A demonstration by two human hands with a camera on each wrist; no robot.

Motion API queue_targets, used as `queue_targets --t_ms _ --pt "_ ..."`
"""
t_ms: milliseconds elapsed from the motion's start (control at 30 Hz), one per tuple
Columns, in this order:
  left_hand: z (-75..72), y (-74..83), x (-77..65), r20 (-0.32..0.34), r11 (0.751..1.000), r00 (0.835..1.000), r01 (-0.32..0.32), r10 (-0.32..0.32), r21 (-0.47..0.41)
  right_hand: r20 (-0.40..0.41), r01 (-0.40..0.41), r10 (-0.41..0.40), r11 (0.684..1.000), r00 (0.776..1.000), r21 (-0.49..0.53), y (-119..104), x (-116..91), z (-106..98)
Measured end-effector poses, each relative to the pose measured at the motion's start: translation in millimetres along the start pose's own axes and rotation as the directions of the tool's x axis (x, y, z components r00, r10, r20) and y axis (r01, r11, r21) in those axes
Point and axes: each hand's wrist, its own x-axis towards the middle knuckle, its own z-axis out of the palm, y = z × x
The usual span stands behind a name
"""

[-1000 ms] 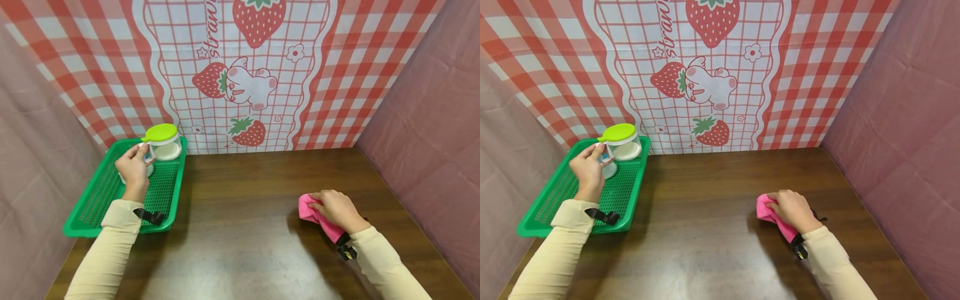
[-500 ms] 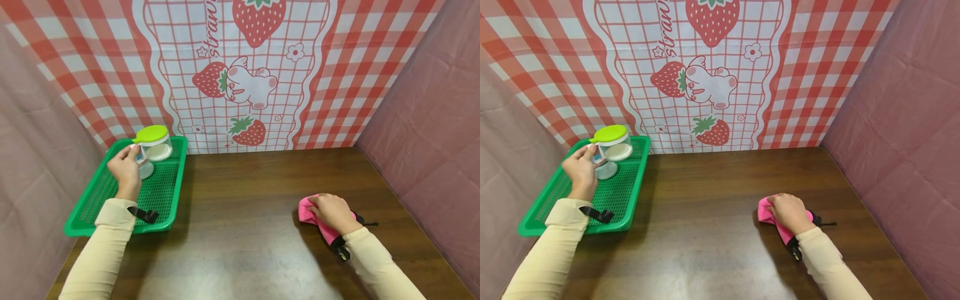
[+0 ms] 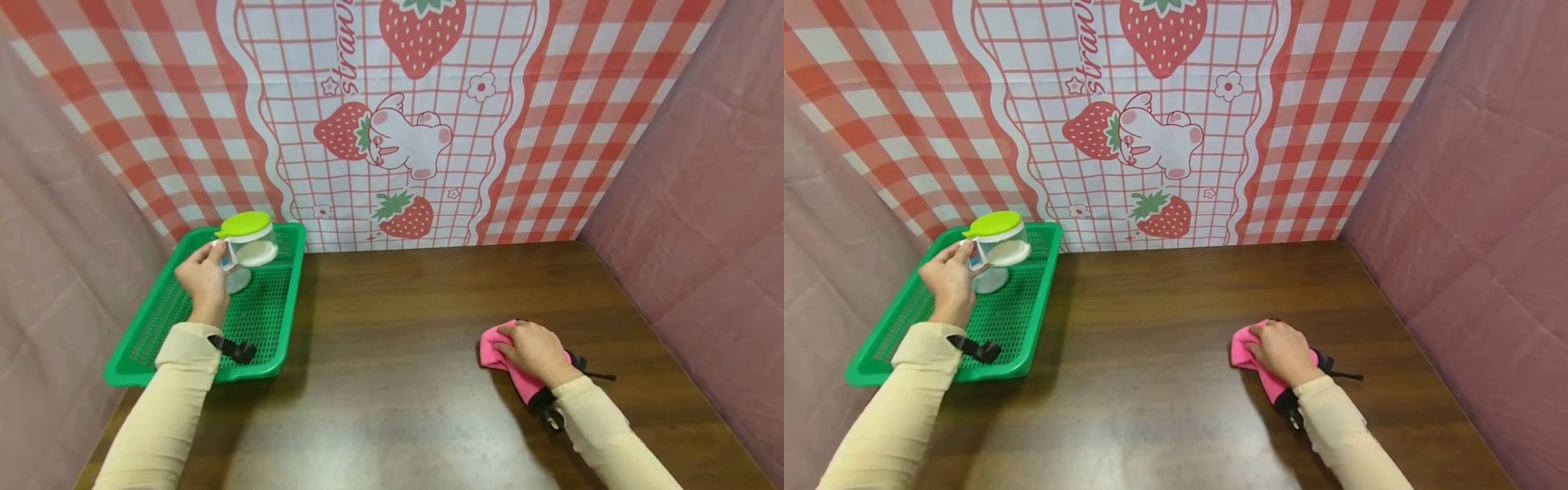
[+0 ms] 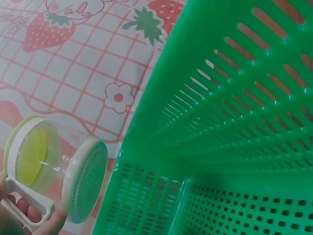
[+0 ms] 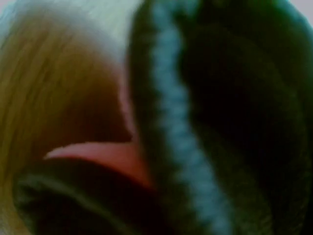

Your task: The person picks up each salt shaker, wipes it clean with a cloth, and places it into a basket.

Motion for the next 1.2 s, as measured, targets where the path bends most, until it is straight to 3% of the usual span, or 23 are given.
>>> queue_targets --t_ms 333,533,900,1033,1200 --pt "2.2 -9.4 1.1 -0.002 0.998 0.998 0.061 -0.061 0.019 0.098 -0.003 0.003 1.000 0.995 0.002 10.1 3.4 5.4" --pt "6.9 -7.4 1.9 0.032 0.998 0.998 0.052 -0.053 0.027 0.118 0.005 -0.004 1.000 0.993 -0.005 10.5 6.3 3.9" --pt "9.5 -9.4 7.5 0.013 0.997 0.999 0.049 -0.050 0.051 0.123 -0.040 0.041 0.999 0.992 -0.011 15.3 10.5 3.3" --pt "7.8 -10.5 9.9 0.018 0.996 0.998 0.063 -0.065 0.070 0.180 -0.020 0.023 1.000 0.983 -0.018 17.0 10.6 -5.2" --pt "7.6 -11.8 11.7 0.020 0.995 0.998 0.062 -0.064 0.080 0.300 0.021 -0.022 1.000 0.954 0.007 16.8 11.9 -13.3"
